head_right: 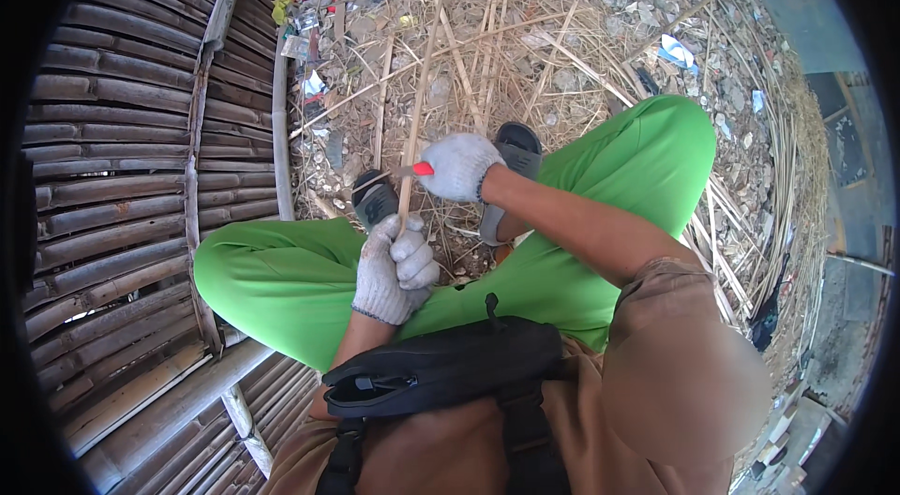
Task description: The person shapes bamboo slats by peeling thin layers with a small knife and shaving the edges with a large metal tool.
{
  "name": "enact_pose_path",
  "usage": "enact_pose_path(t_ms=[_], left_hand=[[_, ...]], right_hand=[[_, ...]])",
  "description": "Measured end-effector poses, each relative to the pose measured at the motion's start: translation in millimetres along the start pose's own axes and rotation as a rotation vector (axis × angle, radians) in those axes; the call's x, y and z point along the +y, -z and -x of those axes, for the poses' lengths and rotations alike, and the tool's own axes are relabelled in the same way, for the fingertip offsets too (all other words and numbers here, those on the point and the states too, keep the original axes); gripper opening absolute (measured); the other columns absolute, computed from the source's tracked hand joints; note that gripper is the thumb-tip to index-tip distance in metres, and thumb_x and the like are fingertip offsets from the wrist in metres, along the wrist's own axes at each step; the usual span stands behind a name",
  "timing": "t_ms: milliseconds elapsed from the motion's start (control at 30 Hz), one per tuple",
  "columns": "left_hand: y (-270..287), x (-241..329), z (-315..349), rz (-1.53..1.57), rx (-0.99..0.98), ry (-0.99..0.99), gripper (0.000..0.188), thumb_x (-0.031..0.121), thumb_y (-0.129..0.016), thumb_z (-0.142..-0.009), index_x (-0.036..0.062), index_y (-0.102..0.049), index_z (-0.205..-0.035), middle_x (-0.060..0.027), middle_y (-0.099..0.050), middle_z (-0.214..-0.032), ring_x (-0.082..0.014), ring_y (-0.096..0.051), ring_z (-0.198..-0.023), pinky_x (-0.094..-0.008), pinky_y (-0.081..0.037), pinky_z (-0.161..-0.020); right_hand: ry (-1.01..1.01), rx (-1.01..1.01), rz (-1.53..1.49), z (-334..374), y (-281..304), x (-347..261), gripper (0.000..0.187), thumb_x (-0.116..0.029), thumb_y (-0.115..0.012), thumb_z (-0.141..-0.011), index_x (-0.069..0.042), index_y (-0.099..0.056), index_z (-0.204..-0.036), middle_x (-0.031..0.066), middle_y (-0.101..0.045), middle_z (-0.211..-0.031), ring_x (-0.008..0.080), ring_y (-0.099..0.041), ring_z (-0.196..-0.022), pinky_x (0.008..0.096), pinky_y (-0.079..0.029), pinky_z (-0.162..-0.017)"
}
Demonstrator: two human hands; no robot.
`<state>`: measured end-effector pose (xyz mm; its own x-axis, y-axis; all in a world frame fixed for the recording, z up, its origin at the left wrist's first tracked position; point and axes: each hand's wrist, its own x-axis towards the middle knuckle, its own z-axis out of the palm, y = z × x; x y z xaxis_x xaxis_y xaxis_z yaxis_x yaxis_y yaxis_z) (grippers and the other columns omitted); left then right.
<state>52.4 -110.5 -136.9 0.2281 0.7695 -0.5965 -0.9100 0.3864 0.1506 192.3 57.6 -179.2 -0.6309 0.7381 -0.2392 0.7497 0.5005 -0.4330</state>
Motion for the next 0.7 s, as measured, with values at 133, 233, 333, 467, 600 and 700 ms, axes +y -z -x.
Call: enact_pose_path(t_ms=[133,233,333,467,600,700], left_hand=[[5.0,2.3,-4.6,0.056,0.025,-0.006,0.029,0.030,-0.051,-0.108,0.0039,-0.061,-0.105,0.0048,-0.039,-0.061,-0.0102,-0.032,-0.043,-0.0273,-0.028,-0.038],[2.6,0.5,-4.5,-0.023,0.092,-0.003,0.028,0.030,-0.051,-0.108,0.0037,-0.061,-0.105,0.0045,-0.038,-0.061,-0.0104,-0.032,-0.043,-0.0272,-0.028,-0.038],[1.6,0.6,-2.8,-0.005,0.080,0.016,0.029,0.030,-0.051,-0.108,0.0036,-0.061,-0.106,0.0041,-0.038,-0.061,-0.0107,-0.032,-0.043,-0.0275,-0.028,-0.039],[5.0,3.8,-3.5,0.043,0.077,0.006,0.028,0.030,-0.050,-0.109,0.0038,-0.060,-0.107,0.0042,-0.038,-0.061,-0.0108,-0.032,-0.043,-0.0277,-0.028,-0.039],[13.1,2.7,-6.9,0.019,0.067,0.022,0.025,0.032,-0.051,-0.109,0.0101,-0.060,-0.104,0.0044,-0.040,-0.061,-0.0111,-0.032,-0.043,-0.0282,-0.026,-0.039],[13.6,5.6,-10.3,0.024,0.103,-0.011,0.026,0.032,-0.050,-0.110,0.0093,-0.060,-0.104,0.0042,-0.041,-0.061,-0.0111,-0.033,-0.044,-0.0283,-0.027,-0.039]], right_hand=[[0.113,-0.093,-0.042,18.1,-7.6,-14.2,0.031,-0.036,-0.061,-0.090,-0.009,-0.075,-0.083,0.0222,-0.073,-0.083,0.0418,-0.073,-0.080,0.0533,-0.059,-0.075],[-0.037,-0.136,0.009,-1.2,-0.5,-3.6,0.038,-0.039,-0.058,-0.091,-0.006,-0.078,-0.090,0.0223,-0.076,-0.089,0.0412,-0.075,-0.087,0.0527,-0.061,-0.081],[-0.043,-0.106,0.035,-29.9,-1.9,17.9,0.040,-0.040,-0.058,-0.091,-0.006,-0.078,-0.089,0.0227,-0.075,-0.089,0.0409,-0.075,-0.088,0.0526,-0.061,-0.081],[0.085,-0.166,0.041,-14.4,5.2,1.7,0.037,-0.039,-0.059,-0.090,-0.008,-0.078,-0.087,0.0217,-0.075,-0.088,0.0402,-0.075,-0.086,0.0520,-0.061,-0.080],[0.143,-0.152,0.023,7.0,-7.3,-6.5,0.030,-0.038,-0.064,-0.088,-0.010,-0.074,-0.081,0.0195,-0.073,-0.081,0.0398,-0.073,-0.078,0.0521,-0.059,-0.072],[0.111,-0.164,0.087,-6.1,-2.5,-10.7,0.030,-0.038,-0.063,-0.087,-0.010,-0.077,-0.086,0.0196,-0.075,-0.086,0.0395,-0.075,-0.082,0.0513,-0.060,-0.075]])
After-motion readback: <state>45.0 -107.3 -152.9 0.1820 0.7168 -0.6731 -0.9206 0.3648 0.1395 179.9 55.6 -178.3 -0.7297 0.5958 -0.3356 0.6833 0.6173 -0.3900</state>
